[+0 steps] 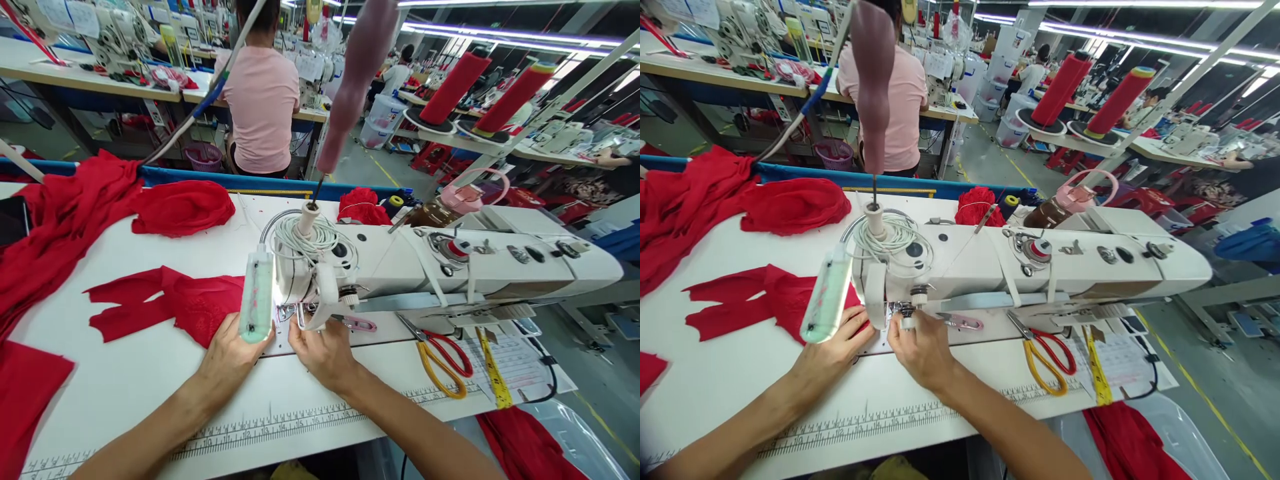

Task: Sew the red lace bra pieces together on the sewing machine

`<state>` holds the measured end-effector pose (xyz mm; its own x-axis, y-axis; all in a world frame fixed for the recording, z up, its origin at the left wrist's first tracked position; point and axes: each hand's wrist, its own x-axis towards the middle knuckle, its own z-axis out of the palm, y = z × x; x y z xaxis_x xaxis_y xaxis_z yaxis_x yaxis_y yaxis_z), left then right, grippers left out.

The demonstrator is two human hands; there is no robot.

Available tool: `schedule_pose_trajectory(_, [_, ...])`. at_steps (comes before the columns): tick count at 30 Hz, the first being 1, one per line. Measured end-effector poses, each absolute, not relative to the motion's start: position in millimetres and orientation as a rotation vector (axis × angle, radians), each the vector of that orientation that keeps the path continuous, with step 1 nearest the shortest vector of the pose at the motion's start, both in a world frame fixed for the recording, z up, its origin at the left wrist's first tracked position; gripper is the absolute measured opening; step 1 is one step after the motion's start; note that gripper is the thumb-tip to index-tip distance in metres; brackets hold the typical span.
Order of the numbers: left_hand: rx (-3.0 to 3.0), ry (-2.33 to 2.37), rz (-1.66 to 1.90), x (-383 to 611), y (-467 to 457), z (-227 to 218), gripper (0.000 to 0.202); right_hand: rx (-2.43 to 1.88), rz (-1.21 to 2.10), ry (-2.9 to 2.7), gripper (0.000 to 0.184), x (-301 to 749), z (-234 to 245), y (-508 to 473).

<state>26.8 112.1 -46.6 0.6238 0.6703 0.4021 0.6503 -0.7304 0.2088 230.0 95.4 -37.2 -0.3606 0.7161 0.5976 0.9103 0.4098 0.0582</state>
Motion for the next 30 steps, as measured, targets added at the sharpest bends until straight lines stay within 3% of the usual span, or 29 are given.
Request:
schedule_pose_trajectory(8, [2.778, 1.049, 0.718, 30.1, 126.2, -50.7, 0.038, -1.271, -0.493, -2.068, 0.041, 239.0, -43.4, 94.2])
schedule_pose_trajectory(20, [2.552, 1.17, 0.831, 37.5, 122.8, -50.9, 0.02, -1.274, -0.379, -2.04, 0.037, 238.8, -50.4, 90.5])
schedule_pose_trajectory(30, [2.456, 1.232, 0.889, 42.3, 122.4, -47.6, 0.027, -1.271, -0.318, -2.063, 0.028, 242.0, -55.0, 90.2])
